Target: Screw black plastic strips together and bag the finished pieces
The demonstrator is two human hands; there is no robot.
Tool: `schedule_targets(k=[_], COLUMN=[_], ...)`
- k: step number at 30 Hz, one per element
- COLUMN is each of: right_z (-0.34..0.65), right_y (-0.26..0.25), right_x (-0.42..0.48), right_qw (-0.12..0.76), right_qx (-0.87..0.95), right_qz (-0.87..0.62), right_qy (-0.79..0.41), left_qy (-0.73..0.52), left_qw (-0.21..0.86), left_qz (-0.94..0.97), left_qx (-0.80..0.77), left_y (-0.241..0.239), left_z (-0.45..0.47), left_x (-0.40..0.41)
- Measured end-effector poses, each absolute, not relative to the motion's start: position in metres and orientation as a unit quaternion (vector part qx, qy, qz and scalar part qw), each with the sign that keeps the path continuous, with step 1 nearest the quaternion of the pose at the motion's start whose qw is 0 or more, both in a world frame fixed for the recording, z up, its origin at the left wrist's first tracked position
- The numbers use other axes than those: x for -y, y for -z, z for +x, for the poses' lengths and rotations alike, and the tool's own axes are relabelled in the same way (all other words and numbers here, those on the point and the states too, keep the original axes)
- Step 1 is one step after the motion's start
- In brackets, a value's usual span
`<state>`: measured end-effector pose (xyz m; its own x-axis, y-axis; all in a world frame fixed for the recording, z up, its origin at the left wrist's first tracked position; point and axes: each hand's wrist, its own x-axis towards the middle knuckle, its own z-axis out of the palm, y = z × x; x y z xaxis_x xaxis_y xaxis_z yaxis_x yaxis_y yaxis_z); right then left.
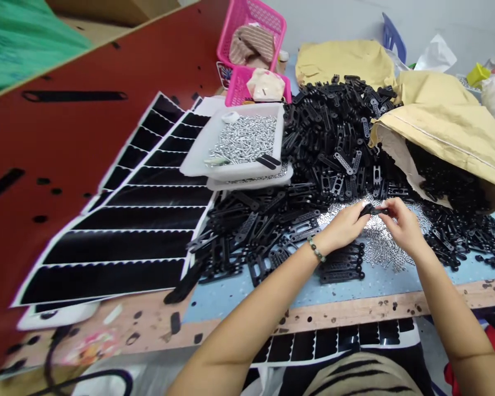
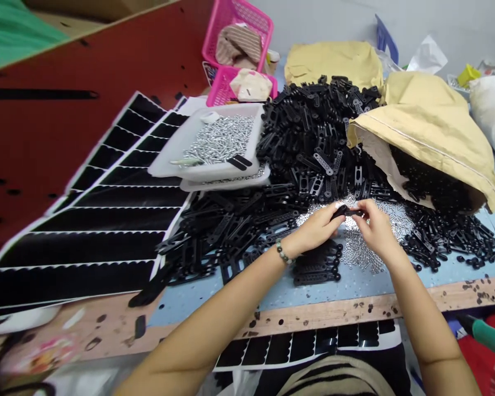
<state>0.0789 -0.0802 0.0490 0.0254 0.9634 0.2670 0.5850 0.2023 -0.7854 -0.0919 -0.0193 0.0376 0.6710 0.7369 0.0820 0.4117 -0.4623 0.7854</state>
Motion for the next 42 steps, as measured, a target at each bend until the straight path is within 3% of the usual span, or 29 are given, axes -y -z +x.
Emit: schedule_targets(k=[6,11,17,19,24,29,37,42], right_z=[0.070,0.071,0.061,0.058,0.073,0.104,0.141,0.153], right_y=[-0.056,-0.039,0.002,0.009,0.007,-0.005,-0.006,0.002], right_x=[0.074,0.078,0.087,0.088,0.102,0.121,0.146,0.157], right_qw=[0.369,0.378,0.180,0.158,0.273,0.343,0.358,0.307], right_qx=[0.678,0.660,0.750,0.750,0.709,0.664,0.575,0.605], right_qz=[-0.591,-0.581,-0.616,-0.629,-0.637,-0.661,-0.736,-0.735], right_qy=[-0.235,-0.290,-0.156,-0.133,-0.129,-0.064,-0.001,0.008], left_qy=[-0.193,-0.164,-0.167,-0.149,-0.167,-0.181,-0.139,-0.156], left_qw=[0.273,0.267,0.350,0.361,0.380,0.330,0.322,0.274], left_qz=[0.872,0.880,0.810,0.810,0.827,0.867,0.893,0.897], left_qx=[-0.357,-0.357,-0.439,-0.438,-0.380,-0.328,-0.281,-0.310], left_y=[-0.040,-0.043,-0.033,-0.028,-0.023,-0.028,-0.026,-0.027], left_z=[-0.104,-0.117,-0.131,-0.130,-0.125,-0.093,-0.022,-0.025], left_x=[0.019,0.016,0.011,0.011,0.010,0.005,-0.001,0.001])
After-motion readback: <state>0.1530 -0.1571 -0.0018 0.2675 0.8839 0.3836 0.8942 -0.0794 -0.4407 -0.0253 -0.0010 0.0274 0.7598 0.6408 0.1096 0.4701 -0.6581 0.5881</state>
